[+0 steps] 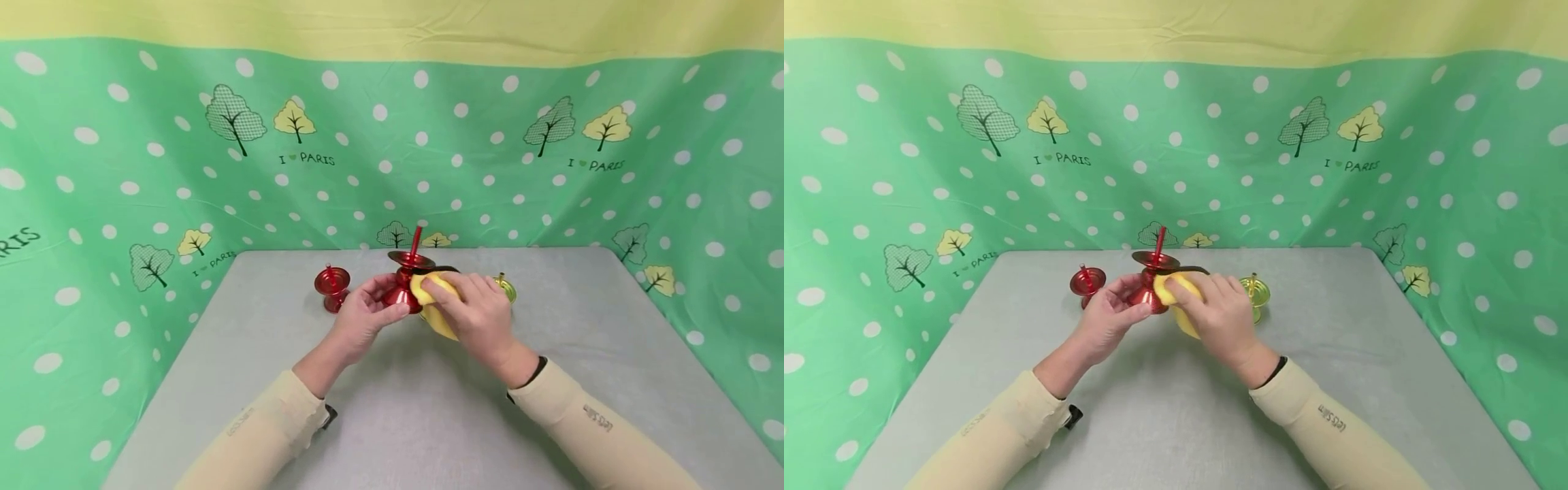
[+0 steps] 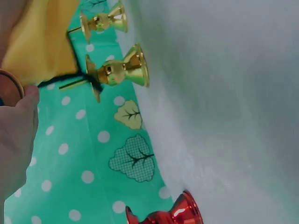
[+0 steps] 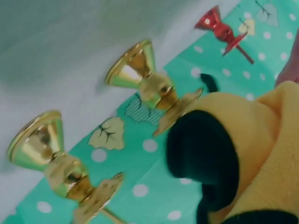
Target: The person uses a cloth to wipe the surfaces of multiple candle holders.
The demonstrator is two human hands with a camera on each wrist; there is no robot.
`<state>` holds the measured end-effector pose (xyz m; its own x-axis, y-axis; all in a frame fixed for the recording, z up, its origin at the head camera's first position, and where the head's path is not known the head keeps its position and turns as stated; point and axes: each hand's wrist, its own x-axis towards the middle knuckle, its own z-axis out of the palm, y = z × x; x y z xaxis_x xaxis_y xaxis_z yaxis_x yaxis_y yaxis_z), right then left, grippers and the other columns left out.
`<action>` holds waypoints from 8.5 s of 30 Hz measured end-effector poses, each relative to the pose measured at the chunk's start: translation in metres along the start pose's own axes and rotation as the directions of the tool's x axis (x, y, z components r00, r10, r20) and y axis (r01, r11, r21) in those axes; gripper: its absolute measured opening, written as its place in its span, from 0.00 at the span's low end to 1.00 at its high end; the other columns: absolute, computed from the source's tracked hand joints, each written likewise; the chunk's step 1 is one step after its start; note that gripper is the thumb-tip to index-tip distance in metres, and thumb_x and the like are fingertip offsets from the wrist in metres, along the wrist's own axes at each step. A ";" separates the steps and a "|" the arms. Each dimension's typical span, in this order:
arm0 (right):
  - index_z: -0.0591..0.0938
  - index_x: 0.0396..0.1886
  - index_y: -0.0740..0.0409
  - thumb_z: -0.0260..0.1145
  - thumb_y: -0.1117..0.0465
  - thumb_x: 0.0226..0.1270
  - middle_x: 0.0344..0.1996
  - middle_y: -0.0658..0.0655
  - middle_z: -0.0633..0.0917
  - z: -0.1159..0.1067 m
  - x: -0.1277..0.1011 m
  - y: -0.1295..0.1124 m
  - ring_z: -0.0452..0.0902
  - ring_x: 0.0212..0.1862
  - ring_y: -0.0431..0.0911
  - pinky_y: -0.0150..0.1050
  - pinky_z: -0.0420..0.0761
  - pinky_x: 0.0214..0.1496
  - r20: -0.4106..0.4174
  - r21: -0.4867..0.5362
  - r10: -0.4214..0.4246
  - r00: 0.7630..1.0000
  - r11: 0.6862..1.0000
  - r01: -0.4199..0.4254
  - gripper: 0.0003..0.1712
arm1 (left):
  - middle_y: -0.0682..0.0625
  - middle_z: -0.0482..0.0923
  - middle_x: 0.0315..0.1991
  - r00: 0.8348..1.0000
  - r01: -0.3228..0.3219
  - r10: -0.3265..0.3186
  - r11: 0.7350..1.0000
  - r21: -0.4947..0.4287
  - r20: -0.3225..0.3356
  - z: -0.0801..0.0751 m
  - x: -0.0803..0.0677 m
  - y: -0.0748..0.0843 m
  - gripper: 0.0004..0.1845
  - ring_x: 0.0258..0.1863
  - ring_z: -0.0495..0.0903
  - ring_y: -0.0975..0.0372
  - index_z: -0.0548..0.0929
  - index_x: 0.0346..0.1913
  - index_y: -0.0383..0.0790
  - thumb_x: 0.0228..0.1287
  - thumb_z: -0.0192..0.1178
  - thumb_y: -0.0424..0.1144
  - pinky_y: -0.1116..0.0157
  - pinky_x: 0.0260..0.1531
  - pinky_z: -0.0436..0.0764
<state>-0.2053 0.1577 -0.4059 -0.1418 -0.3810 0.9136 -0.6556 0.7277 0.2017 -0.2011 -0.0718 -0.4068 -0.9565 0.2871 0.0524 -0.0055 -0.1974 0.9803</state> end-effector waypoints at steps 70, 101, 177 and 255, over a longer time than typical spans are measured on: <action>0.85 0.64 0.49 0.57 0.54 0.87 0.40 0.62 0.87 -0.004 -0.016 0.006 0.84 0.38 0.55 0.49 0.87 0.38 0.222 0.130 -0.012 0.975 0.991 -0.018 0.16 | 0.41 0.76 0.73 0.987 -0.022 -0.023 0.962 0.273 0.161 -0.010 -0.004 -0.007 0.43 0.69 0.78 0.54 0.60 0.82 0.45 0.70 0.71 0.36 0.63 0.66 0.82; 0.92 0.54 0.55 0.83 0.60 0.59 0.40 0.56 0.91 -0.005 -0.013 0.013 0.87 0.35 0.46 0.37 0.86 0.34 0.313 0.375 0.090 0.946 0.903 -0.210 0.21 | 0.41 0.80 0.70 0.974 0.053 -0.089 0.984 0.172 0.207 -0.002 -0.004 -0.007 0.46 0.65 0.84 0.55 0.58 0.78 0.51 0.64 0.75 0.34 0.61 0.61 0.86; 0.88 0.63 0.46 0.69 0.48 0.78 0.38 0.57 0.89 -0.012 0.001 -0.003 0.86 0.38 0.51 0.48 0.88 0.40 0.260 0.239 0.008 0.966 0.968 -0.072 0.19 | 0.44 0.82 0.68 0.985 -0.013 -0.027 0.973 0.231 0.171 -0.013 0.000 -0.007 0.41 0.64 0.84 0.56 0.67 0.78 0.51 0.67 0.76 0.41 0.62 0.61 0.86; 0.88 0.61 0.39 0.82 0.59 0.61 0.39 0.55 0.89 -0.011 -0.001 -0.009 0.87 0.37 0.50 0.44 0.83 0.35 0.318 0.062 -0.102 0.943 0.994 0.086 0.28 | 0.48 0.82 0.66 0.994 -0.047 -0.009 0.854 0.518 0.106 -0.008 0.001 -0.012 0.40 0.64 0.81 0.53 0.74 0.76 0.46 0.63 0.78 0.45 0.50 0.64 0.84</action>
<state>-0.1913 0.1578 -0.4051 -0.3025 -0.6146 0.7286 -0.7104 0.6550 0.2575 -0.2041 -0.0763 -0.4198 -0.9201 0.3866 0.0635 0.1918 0.3033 0.9334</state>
